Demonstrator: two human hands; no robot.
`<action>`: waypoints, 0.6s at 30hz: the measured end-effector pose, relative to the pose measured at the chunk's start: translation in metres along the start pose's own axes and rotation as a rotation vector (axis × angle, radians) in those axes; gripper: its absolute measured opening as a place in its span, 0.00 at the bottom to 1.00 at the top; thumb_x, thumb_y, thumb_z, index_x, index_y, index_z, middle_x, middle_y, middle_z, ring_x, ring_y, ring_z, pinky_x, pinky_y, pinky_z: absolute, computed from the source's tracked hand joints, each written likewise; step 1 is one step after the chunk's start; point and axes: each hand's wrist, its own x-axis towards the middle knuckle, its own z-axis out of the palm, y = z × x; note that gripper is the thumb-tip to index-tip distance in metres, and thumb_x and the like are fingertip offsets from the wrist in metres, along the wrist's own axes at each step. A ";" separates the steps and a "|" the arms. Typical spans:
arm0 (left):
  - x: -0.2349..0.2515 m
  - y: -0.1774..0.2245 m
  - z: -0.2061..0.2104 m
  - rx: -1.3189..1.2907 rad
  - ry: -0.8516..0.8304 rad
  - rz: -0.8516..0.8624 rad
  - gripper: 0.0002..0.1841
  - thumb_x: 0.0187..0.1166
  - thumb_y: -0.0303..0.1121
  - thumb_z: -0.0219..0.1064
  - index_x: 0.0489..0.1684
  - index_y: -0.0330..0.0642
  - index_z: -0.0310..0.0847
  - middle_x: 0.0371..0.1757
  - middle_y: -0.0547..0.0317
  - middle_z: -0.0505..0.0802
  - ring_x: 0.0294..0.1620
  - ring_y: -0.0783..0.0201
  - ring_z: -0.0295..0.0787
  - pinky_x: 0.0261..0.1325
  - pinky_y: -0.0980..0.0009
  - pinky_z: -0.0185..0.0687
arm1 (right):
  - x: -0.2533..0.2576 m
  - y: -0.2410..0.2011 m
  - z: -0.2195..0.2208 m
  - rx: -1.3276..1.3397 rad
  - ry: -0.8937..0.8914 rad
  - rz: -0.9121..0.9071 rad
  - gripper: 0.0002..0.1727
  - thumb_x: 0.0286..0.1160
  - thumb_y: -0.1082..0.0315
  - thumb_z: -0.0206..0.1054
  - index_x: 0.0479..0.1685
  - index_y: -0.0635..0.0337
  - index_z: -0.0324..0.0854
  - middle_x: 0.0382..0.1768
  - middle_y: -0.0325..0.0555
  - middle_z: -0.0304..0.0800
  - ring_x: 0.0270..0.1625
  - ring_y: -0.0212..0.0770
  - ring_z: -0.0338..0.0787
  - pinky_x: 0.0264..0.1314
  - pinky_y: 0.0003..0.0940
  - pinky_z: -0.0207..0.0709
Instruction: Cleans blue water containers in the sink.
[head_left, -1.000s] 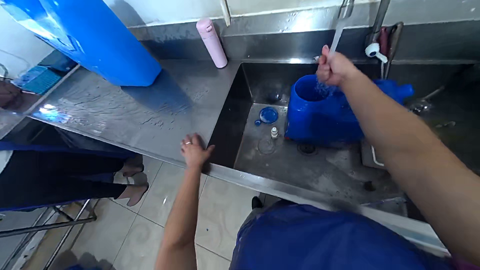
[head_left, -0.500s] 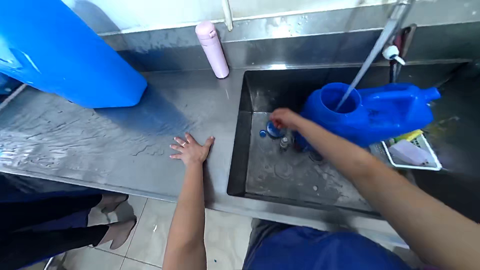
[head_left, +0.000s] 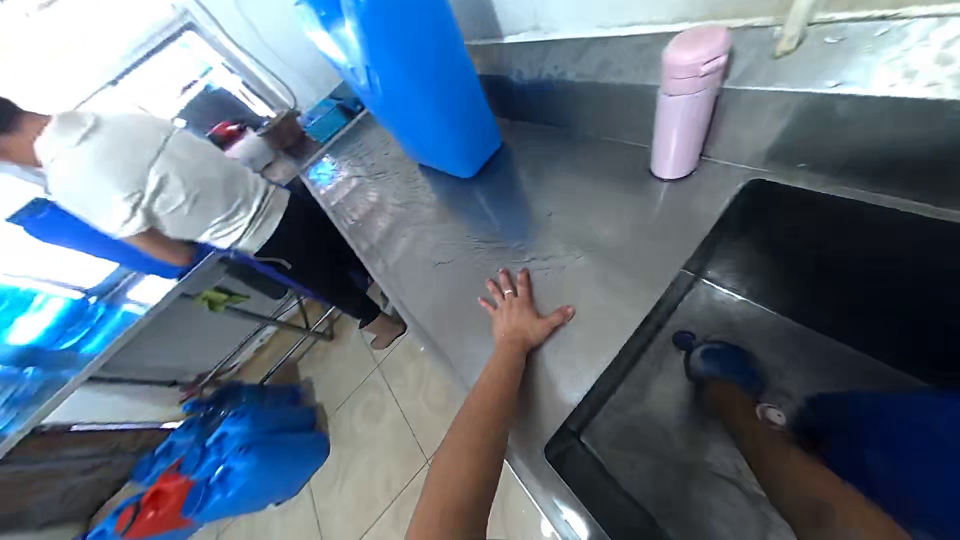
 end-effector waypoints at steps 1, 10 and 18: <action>0.001 0.001 0.001 -0.016 0.005 0.007 0.62 0.63 0.78 0.65 0.97 0.50 0.45 0.96 0.36 0.41 0.96 0.32 0.25 0.87 0.25 0.20 | -0.016 -0.016 -0.011 -0.044 -0.171 -0.057 0.27 0.74 0.68 0.70 0.67 0.82 0.78 0.69 0.80 0.81 0.77 0.75 0.77 0.83 0.69 0.63; 0.001 -0.005 0.004 -0.070 0.034 0.086 0.61 0.63 0.80 0.62 0.97 0.53 0.45 0.97 0.41 0.42 0.95 0.30 0.26 0.86 0.22 0.23 | -0.146 -0.046 -0.008 0.484 -0.451 -0.128 0.21 0.90 0.66 0.56 0.65 0.80 0.77 0.59 0.76 0.84 0.62 0.61 0.84 0.70 0.59 0.73; -0.085 -0.014 0.038 -0.045 -0.020 0.424 0.54 0.75 0.72 0.60 0.97 0.49 0.43 0.98 0.44 0.41 0.97 0.40 0.25 0.90 0.30 0.18 | -0.281 -0.023 -0.191 0.340 0.003 -0.286 0.20 0.88 0.67 0.57 0.56 0.84 0.77 0.48 0.69 0.85 0.50 0.47 0.84 0.61 0.50 0.77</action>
